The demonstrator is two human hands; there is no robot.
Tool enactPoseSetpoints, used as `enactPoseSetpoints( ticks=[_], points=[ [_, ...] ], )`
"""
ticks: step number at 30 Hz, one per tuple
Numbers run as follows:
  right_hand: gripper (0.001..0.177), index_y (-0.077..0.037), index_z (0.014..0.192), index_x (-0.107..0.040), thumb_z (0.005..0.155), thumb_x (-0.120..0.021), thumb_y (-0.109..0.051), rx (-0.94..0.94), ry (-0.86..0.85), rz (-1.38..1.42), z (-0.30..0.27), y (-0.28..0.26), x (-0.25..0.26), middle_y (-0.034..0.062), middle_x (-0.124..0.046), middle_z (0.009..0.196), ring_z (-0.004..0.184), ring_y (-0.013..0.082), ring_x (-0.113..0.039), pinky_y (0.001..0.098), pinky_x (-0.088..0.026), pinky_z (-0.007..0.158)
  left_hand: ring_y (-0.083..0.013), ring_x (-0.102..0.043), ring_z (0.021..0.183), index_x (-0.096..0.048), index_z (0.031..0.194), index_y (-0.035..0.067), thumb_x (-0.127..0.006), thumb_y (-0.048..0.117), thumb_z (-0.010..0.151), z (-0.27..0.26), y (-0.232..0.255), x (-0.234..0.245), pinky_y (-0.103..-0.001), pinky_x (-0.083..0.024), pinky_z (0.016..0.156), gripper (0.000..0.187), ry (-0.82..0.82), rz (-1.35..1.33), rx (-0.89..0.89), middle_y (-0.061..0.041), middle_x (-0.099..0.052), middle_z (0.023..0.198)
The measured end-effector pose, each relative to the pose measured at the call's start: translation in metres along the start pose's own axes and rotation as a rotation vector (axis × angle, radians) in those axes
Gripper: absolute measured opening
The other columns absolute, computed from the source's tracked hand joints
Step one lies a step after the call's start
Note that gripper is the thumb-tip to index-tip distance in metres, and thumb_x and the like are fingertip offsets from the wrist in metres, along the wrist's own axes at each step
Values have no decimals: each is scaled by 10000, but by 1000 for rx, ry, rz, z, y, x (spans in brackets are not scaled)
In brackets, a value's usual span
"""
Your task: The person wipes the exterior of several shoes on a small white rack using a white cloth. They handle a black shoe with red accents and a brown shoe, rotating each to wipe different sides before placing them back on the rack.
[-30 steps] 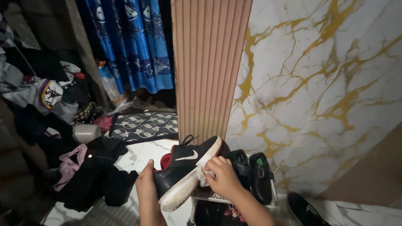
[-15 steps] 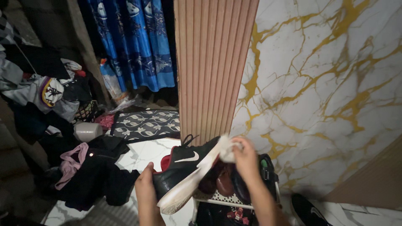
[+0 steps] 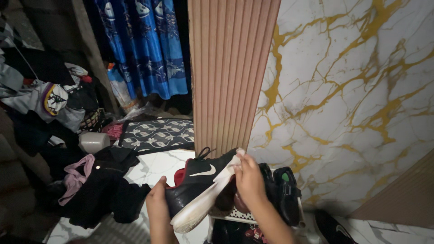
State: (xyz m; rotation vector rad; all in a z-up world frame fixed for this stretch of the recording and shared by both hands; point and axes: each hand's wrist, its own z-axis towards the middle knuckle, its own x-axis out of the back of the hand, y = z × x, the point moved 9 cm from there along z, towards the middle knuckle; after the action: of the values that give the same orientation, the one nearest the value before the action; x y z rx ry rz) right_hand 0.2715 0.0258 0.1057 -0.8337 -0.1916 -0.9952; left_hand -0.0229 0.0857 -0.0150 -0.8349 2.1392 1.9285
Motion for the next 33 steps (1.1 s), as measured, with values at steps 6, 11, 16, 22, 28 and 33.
enactPoseSetpoints(
  ticks=[6, 11, 16, 22, 28, 33],
  points=[
    [344, -8, 1212, -684, 896, -552, 30, 117, 29, 16, -21, -12, -4, 202, -654, 1335, 1316, 356, -575, 414, -455, 1103, -122, -478, 501, -633, 714, -4, -644, 320, 942, 2, 2, 3, -289, -375, 480, 396, -4, 31, -26, -30, -574, 605],
    [386, -25, 1250, -670, 899, -537, 62, 225, -7, 102, -29, -22, -1, 197, -663, 1336, 1327, 332, -598, 392, -476, 1112, -108, -455, 510, -632, 722, 8, -655, 310, 942, 0, 2, 5, -284, -359, 482, 374, 17, 15, -23, -16, -547, 611],
    [461, -51, 1230, -692, 809, -569, 90, 89, 53, 125, -8, 3, 14, 195, -672, 1295, 1233, 366, -629, 383, -489, 1035, -107, -460, 496, -643, 690, 6, -642, 298, 928, -2, 5, 3, -291, -363, 475, 376, 20, 13, -61, -12, -559, 582],
    [410, -91, 1151, -741, 781, -631, 47, -125, -32, 180, 8, 38, 17, 127, -730, 1153, 1005, 319, -718, 363, -564, 868, -86, -404, 535, -645, 670, 11, -662, 290, 935, 7, -1, 1, -288, -320, 503, 386, -37, 82, -95, 21, -519, 581],
    [261, -30, 1043, -719, 782, -721, -21, -39, 166, 47, 11, 34, 36, 164, -711, 1047, 969, 368, -690, 386, -541, 822, -56, -359, 591, -588, 614, 29, -651, 215, 944, 0, 3, -11, -267, -291, 539, 384, -133, 122, -240, 66, -472, 605],
    [196, -57, 1029, -729, 848, -655, -40, -394, -53, 139, 0, 56, 10, 149, -716, 965, 819, 353, -730, 399, -566, 763, -66, -332, 580, -564, 604, 28, -650, 192, 945, -1, 1, -13, -277, -261, 528, 387, -118, 134, -234, 69, -442, 590]
  ],
)
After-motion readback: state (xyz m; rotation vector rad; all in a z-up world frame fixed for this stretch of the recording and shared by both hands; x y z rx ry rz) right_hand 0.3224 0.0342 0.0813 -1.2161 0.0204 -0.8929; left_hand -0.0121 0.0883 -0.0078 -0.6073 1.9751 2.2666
